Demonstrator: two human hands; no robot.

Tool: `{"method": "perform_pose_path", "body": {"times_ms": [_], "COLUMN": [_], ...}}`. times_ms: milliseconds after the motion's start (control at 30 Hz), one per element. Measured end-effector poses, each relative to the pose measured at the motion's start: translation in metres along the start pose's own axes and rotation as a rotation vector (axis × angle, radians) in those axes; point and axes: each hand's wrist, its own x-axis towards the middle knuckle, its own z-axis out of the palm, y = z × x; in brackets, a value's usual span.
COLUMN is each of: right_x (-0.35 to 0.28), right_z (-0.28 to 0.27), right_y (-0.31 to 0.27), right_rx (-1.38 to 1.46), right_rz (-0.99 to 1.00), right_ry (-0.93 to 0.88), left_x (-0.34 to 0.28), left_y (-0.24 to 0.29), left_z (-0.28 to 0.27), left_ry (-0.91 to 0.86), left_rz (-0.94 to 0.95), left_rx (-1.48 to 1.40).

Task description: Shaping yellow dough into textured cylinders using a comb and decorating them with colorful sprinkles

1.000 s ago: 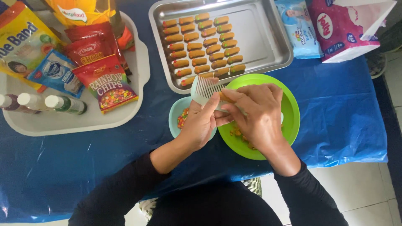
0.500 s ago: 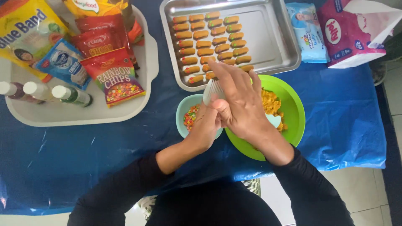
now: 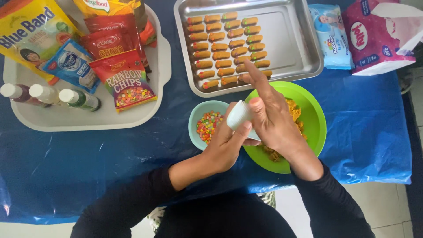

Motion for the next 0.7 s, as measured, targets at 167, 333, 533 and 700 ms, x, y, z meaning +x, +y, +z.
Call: {"method": "perform_pose_path", "body": {"times_ms": [167,333,533,700], "right_x": [0.007,0.01,0.012,0.015], "right_z": [-0.007,-0.011,-0.014,-0.014], "right_y": [-0.005,0.003,0.011,0.017], "right_rx": [-0.082,-0.116,-0.142,-0.268], "right_rz": [0.028,0.052,0.066,0.179], "right_ry": [0.077,0.114,0.044,0.014], "left_x": [0.002,0.009,0.012,0.017], "left_y": [0.001,-0.004,-0.002,-0.016], "left_z": [0.0,0.001,0.0,0.001], "left_ry": [0.025,0.03,0.045,0.204], "left_rz": [-0.07,-0.111,-0.196,-0.287], "left_rx": [0.014,-0.069,-0.052,-0.156]}}
